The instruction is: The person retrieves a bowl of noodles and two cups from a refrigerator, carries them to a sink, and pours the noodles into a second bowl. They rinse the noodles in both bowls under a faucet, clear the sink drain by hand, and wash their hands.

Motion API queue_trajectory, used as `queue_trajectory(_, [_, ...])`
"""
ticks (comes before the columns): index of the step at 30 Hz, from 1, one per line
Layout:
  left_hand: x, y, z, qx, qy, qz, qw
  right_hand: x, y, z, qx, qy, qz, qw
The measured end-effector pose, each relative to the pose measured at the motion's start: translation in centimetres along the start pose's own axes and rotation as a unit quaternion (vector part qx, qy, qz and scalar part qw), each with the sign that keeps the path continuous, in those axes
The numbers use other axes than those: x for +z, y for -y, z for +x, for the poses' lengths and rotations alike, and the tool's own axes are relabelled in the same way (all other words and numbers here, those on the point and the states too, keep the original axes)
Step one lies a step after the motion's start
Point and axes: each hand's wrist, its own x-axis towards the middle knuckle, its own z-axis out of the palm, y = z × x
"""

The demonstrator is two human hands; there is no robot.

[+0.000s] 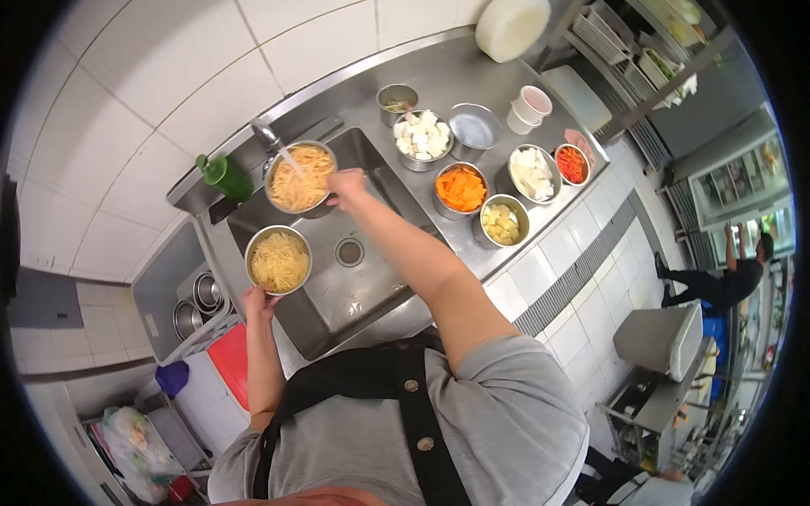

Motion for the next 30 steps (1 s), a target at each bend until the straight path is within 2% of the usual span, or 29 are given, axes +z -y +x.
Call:
queue_trajectory(1, [0.6,1.3,0.7,-0.011,0.014,0.002,1.000,0.4,0.3,-0.7,0.009,-0.001,0.007,1.000])
queue_trajectory(7, [1.9,10.8,9.7,-0.203,0.082,-0.071,0.973,0.7,2.4,-2.1,0.008,0.003,-0.018,1.000])
queue_trajectory(11, [5.2,12.7,12.0,-0.234,0.086,-0.058,0.967,-0.1,4.5,-3.6,-0.002,0.005,-0.070,0.998])
queue_trajectory(14, [7.5,12.8,13.4,-0.220,0.075,-0.027,0.972,-1.3,6.2,-5.0,0.008,-0.022,-0.098,0.995])
queue_trajectory(17, [11.1,10.9,12.1,-0.195,0.075,-0.023,0.978,-4.4,5.5,-4.5,0.010,0.025,-0.088,0.996])
queue_trajectory(20, [12.6,10.5,15.9,-0.202,0.119,-0.022,0.972,-8.0,6.3,-6.4,0.024,0.057,-0.050,0.997])
queue_trajectory(24, [14.6,6.8,14.1,-0.136,0.105,-0.004,0.985,-14.8,8.2,-11.0,0.026,0.061,-0.029,0.997])
queue_trajectory(26, [16.1,2.4,9.4,-0.106,0.096,0.036,0.989,-19.1,10.5,-14.9,0.022,0.035,0.020,0.999])
queue_trajectory(27, [15.9,1.6,8.3,-0.099,0.103,0.053,0.988,-21.5,11.9,-16.4,0.013,0.004,-0.003,1.000])
queue_trajectory(29, [16.5,2.0,9.6,-0.086,0.113,0.069,0.987,-26.3,14.9,-19.5,-0.021,-0.080,-0.042,0.996])
queue_trajectory(30, [15.8,1.9,10.1,-0.078,0.110,0.077,0.988,-30.2,15.7,-19.6,-0.039,-0.091,-0.051,0.994])
